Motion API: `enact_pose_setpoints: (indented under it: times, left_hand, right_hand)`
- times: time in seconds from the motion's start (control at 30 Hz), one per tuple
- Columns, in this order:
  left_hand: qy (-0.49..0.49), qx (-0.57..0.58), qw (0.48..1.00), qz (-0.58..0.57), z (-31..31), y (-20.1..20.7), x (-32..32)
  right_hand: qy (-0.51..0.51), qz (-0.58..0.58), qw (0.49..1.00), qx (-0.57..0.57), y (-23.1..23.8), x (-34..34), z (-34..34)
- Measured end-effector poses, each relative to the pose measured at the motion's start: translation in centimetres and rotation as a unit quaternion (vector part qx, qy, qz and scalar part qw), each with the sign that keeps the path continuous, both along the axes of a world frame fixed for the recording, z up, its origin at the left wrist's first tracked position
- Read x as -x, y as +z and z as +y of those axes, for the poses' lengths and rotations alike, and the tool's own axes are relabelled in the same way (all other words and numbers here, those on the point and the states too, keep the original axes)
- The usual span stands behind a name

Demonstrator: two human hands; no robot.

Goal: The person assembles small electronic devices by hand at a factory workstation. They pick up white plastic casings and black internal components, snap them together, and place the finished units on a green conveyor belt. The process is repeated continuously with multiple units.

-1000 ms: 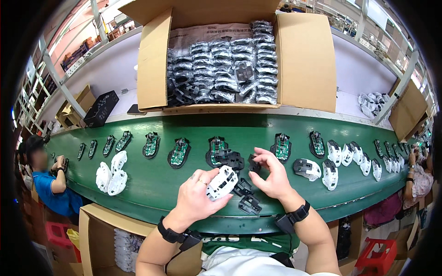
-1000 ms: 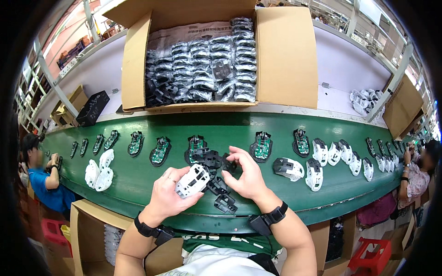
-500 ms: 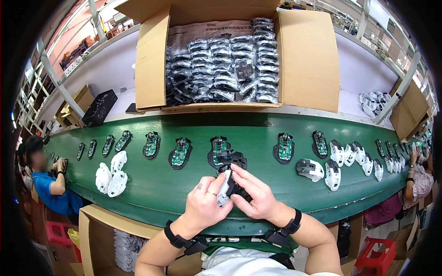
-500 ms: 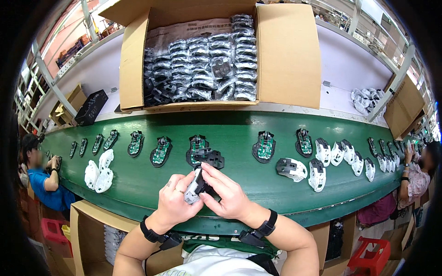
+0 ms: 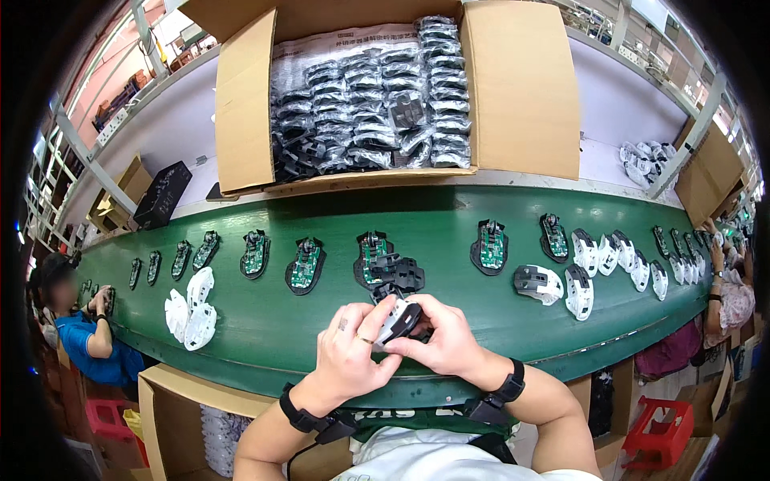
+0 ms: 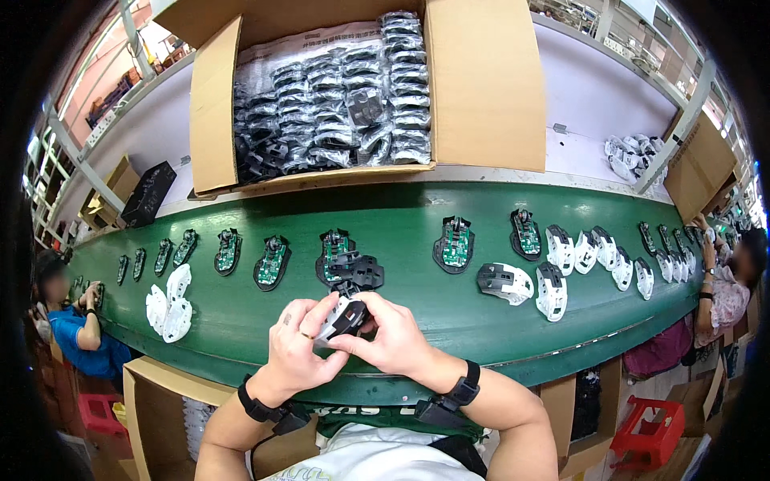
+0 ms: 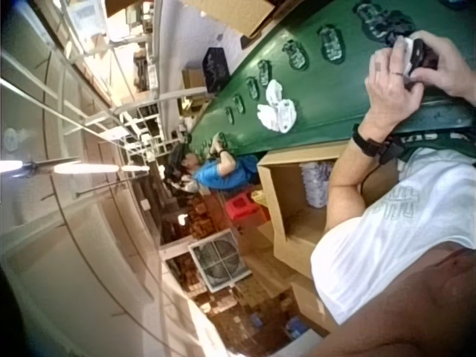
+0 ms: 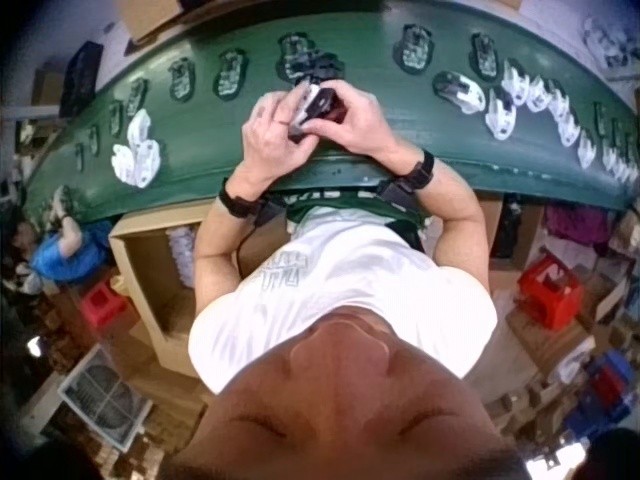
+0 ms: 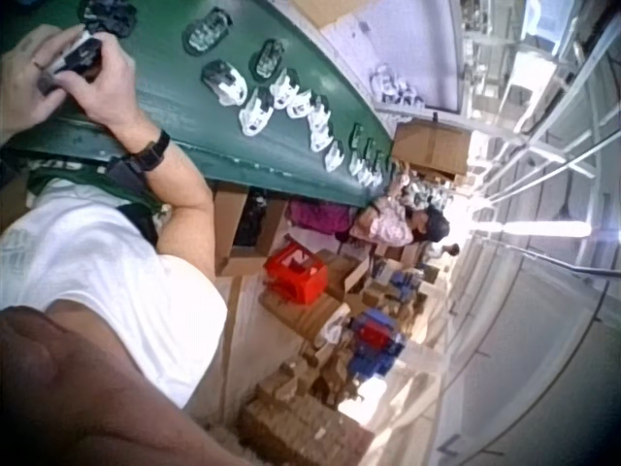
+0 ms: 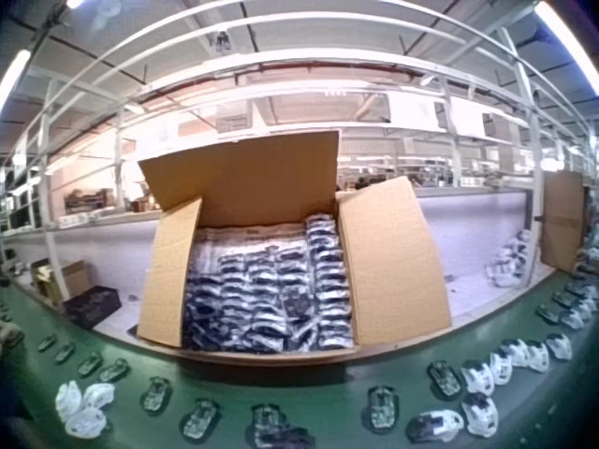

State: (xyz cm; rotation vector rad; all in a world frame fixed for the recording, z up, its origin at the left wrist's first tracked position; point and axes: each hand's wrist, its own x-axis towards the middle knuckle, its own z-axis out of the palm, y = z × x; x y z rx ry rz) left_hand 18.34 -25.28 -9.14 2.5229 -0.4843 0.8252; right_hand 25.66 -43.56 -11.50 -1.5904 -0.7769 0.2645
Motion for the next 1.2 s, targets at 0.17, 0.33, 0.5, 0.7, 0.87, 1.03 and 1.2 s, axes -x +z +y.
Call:
enact_pose_setpoints:
  times: [0.17, 0.33, 0.5, 0.7, 0.87, 1.03, 1.2]
  left_hand:
    - [-0.106, 0.062, 0.992, -0.031, 1.3, 0.3, 0.7]
    - [-0.079, 0.082, 0.988, -0.108, 1.7, -0.9, 1.0]
    - [-0.074, 0.09, 0.984, -0.135, 1.6, -1.5, 0.9]
    - [-0.082, 0.094, 0.983, -0.133, 1.8, -1.9, 0.7]
    - [0.035, 0.081, 0.994, -0.06, 3.0, -1.7, -0.4]
    - [0.121, 0.091, 0.986, -0.065, 5.9, -0.8, -0.5]
    - [0.135, 0.04, 0.988, 0.061, 7.7, 0.4, 1.7]
  right_hand:
    - [-0.087, -0.35, 0.928, -0.093, -0.9, 0.0, 1.0]
    - [0.065, -0.299, 0.941, -0.144, -1.2, -0.8, 0.1]
    - [0.092, -0.288, 0.944, -0.13, -1.0, 0.2, 0.0]
    - [0.052, -0.333, 0.933, -0.123, -0.8, -0.1, 0.0]
    - [-0.222, -0.209, 0.952, -0.043, 0.3, -4.3, -2.8]
    - [-0.362, -0.299, 0.817, 0.336, -2.1, -9.5, -7.3]
    - [-0.113, -0.237, 0.913, 0.311, 3.1, -2.8, -5.8]
